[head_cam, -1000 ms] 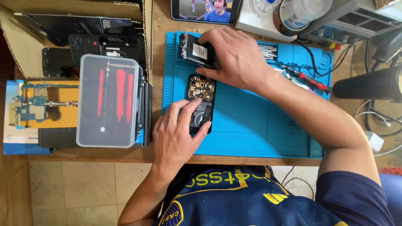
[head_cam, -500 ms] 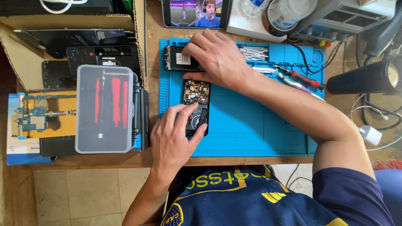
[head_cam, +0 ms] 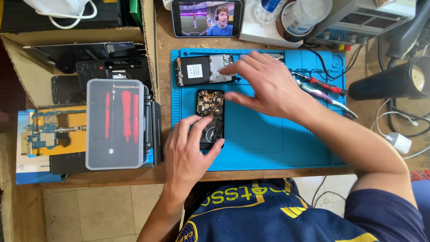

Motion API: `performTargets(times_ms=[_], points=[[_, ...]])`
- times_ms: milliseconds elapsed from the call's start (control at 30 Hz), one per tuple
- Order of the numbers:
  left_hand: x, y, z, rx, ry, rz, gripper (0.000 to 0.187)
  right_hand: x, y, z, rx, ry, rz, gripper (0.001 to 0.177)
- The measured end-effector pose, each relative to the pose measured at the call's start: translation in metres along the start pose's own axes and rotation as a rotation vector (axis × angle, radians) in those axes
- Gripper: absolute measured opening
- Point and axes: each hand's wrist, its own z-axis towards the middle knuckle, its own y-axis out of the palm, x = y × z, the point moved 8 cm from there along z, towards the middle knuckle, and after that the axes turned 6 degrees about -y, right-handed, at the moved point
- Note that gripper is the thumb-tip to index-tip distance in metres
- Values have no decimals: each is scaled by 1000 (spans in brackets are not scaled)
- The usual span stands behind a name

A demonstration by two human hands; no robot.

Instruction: The person handles a disassembled smartphone, separating the screen assembly from the main body. They then use a yellow circuit board holder to secure a component, adjusting the clamp mechanism. Finally, the person uses a black heat gun to apply heat to the back of the phone's main body.

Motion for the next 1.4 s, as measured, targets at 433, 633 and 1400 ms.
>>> performTargets(times_ms=[433, 633, 1400], points=[[14, 24, -3, -186, 117, 280, 75, -14, -34, -229, 325, 488, 227, 19], [21, 15, -1, -86, 60, 300, 63, -8, -48, -294, 461, 553, 96, 9], [102, 16, -3, -1, 456, -220, 12, 25, -36, -322, 634, 731, -50, 35]])
